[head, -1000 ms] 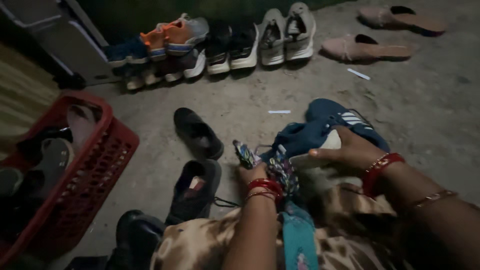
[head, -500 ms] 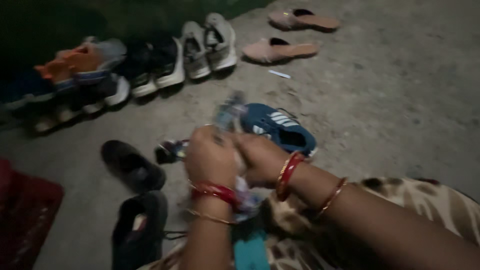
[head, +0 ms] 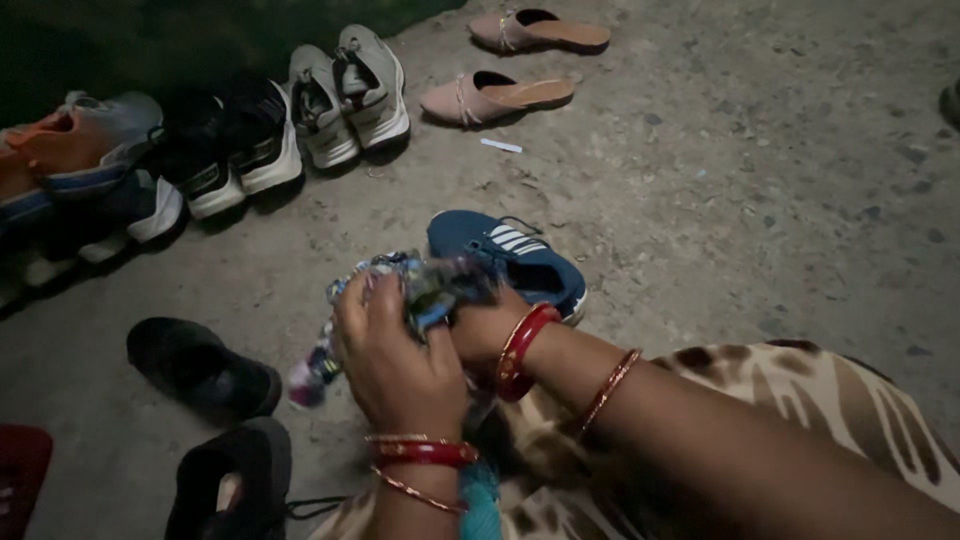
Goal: The person sits on the floor and wipes the exterior of two pairs of sneakers with a patterned cloth. They handle an orange-accented pair first, then a blue pair, rubbing the uppers and sides before placing them back with other shoes.
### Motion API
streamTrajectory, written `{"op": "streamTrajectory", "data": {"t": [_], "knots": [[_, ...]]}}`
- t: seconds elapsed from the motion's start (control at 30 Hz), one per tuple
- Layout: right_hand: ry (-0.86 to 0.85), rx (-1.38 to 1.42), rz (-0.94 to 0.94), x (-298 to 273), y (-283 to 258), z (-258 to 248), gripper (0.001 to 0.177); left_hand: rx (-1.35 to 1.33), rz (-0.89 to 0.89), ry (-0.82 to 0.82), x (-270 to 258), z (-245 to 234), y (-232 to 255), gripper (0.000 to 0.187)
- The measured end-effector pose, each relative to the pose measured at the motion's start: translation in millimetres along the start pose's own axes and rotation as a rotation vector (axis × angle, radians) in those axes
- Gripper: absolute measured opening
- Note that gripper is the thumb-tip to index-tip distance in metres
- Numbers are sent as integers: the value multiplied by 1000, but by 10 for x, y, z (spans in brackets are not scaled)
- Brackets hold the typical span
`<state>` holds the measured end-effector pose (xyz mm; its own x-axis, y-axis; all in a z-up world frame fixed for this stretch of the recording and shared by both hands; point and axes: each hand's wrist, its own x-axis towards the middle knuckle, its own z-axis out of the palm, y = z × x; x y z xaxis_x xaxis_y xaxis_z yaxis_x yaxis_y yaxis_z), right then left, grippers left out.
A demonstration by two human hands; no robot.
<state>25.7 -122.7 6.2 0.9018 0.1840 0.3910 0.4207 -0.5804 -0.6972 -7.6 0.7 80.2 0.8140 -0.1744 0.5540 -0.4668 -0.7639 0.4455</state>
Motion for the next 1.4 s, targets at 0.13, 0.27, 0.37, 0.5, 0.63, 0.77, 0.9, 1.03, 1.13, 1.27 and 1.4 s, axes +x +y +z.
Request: {"op": "streamTrajectory", "data": {"t": [0.13, 0.27, 0.37, 0.5, 0.63, 0.77, 0.9, 1.03, 1.13, 1.27, 1.4], "knots": [[-193, -40, 91, 10, -123, -121, 48, 1, -418, -225, 352, 133, -377, 38], [-262, 87, -1, -9, -309, -263, 87, -359, -776, -539, 690, 106, -677, 43], [-302, 83, 93, -4, -323, -300, 83, -202, -773, -427, 506, 47, -553, 41], [-233, 7, 99, 15, -216, -308, 68, -100, -139, 87, -51, 133, -133, 51], [-184, 65, -30, -17, -217, -360, 69, -195, -202, 74, -71, 229, -227, 54], [-381, 17, 142, -58, -332, -434, 84, -214, -809, -275, 107, 404, -797, 42], [-477, 76, 155, -11, -341, -480, 86, -330, -716, -323, -206, 462, -1445, 43], [-278, -49, 122, 4, -187, -573, 93, -549, -752, -201, -463, 610, -1770, 44], [-268, -30, 158, -28, -73, -724, 99, -603, -857, -84, -414, 645, -1712, 47], [-209, -272, 545, -26, -30, -563, 85, -383, -805, 76, -219, 445, -1320, 48], [-81, -491, 455, -81, -30, -239, 71, -350, -310, 175, -112, 292, -814, 42]]}}
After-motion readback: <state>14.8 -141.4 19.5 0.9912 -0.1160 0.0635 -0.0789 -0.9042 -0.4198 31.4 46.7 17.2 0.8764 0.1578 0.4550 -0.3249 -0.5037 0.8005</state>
